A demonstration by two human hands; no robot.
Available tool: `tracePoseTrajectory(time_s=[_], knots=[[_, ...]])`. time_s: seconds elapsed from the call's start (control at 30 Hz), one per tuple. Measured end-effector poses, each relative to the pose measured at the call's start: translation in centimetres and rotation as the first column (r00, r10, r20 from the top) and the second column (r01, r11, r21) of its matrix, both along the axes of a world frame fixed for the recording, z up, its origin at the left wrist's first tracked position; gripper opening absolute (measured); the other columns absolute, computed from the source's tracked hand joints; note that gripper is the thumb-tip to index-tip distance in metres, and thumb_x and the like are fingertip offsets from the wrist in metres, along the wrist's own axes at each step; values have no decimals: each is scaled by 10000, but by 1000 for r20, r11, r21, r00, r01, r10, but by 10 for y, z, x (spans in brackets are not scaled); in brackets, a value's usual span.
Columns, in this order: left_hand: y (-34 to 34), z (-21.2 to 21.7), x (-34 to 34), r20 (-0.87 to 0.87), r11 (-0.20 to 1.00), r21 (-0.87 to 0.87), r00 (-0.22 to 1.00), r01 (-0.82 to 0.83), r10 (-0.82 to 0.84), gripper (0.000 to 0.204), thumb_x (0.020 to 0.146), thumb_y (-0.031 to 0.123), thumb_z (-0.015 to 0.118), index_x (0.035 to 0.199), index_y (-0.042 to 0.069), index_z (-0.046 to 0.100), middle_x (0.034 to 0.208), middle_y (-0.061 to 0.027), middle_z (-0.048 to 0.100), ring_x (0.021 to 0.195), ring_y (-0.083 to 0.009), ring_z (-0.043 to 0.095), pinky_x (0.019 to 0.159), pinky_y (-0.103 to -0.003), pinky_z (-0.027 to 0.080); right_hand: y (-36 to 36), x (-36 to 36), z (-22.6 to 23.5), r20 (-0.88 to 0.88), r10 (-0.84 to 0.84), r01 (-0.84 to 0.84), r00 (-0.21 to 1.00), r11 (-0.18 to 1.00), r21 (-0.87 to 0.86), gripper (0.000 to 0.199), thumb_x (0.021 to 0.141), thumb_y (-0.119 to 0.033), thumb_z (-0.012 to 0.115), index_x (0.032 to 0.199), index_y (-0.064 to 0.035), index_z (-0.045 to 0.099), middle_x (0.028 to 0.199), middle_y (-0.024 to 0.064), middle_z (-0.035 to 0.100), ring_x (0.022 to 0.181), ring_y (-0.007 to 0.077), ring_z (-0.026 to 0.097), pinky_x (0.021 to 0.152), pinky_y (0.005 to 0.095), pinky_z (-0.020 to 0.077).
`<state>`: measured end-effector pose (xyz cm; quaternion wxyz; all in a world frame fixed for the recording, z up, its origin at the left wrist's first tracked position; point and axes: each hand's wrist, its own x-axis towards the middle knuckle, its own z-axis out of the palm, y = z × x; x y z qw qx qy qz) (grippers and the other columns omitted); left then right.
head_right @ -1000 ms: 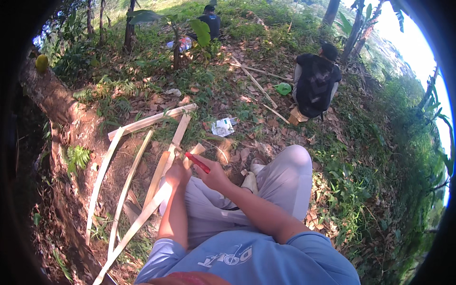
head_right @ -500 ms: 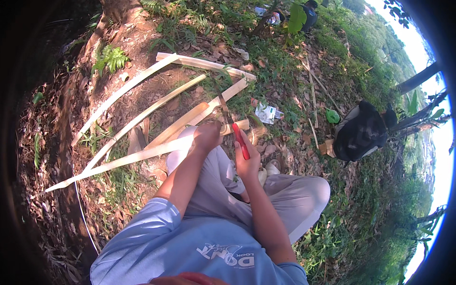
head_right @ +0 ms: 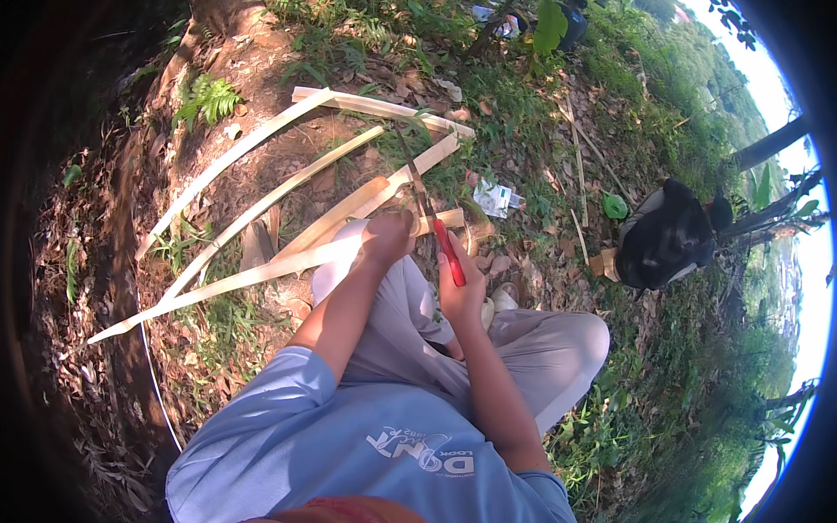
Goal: The person sits on the ground in a wooded area and uses a red-handled knife to sharpen the ends of several thin wooden sticks. They hold each stick against their leg and repeatedly scrape the blade along the wood to create a point, then place the finished stick on the ground.
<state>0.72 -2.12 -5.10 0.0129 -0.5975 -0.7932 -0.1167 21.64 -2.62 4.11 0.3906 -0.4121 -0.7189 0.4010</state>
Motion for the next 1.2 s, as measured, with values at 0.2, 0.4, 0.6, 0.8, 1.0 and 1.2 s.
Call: tracePoseTrajectory(time_s=[0.2,0.4,0.6,0.8,1.0,1.2], knots=[[5,5,-8,131,1000,-4,991,21,-20,181,858,178,677,1001,68,669,834,-142,776,744,-330,780,664,-465,606,-23,25,5,-20,17,-19,1000,995,-96,444,1059,-120,717,1491,-36,659,1073,86,783,866,86,646,789,252,536],[0,20,-1,108,998,-43,993,44,-39,215,855,162,659,1030,39,676,859,-180,784,780,-365,779,692,-491,611,-41,53,31,9,-7,8,1000,993,-121,437,1062,-122,711,1487,-34,664,1055,70,771,819,86,644,752,260,539],[7,26,-6,203,988,-150,977,-29,59,223,871,180,665,1049,58,726,935,-174,801,868,-367,797,760,-488,629,-64,78,50,100,11,0,995,994,-106,449,1069,-124,700,1507,-35,648,1022,53,757,790,61,609,712,246,519],[11,37,3,209,968,-236,968,-85,137,264,855,195,699,1092,97,764,1017,-160,809,988,-375,791,863,-498,626,-97,120,88,153,-10,43,988,976,-215,462,1069,-131,697,1514,-23,633,1088,71,775,856,76,638,786,253,534],[10,39,-3,246,970,-226,958,-91,147,272,858,192,686,1096,83,760,1019,-188,804,996,-384,787,857,-503,624,-108,106,147,177,80,-36,981,971,-237,465,1064,-101,676,1514,0,618,1187,135,786,977,129,681,906,300,549],[12,44,-2,240,956,-280,958,-86,156,275,873,194,683,1121,107,763,1044,-171,808,1001,-374,788,867,-503,621,-109,109,159,222,69,-31,973,985,-172,461,1063,-73,651,1514,14,605,1148,188,811,1013,141,747,896,307,565]])
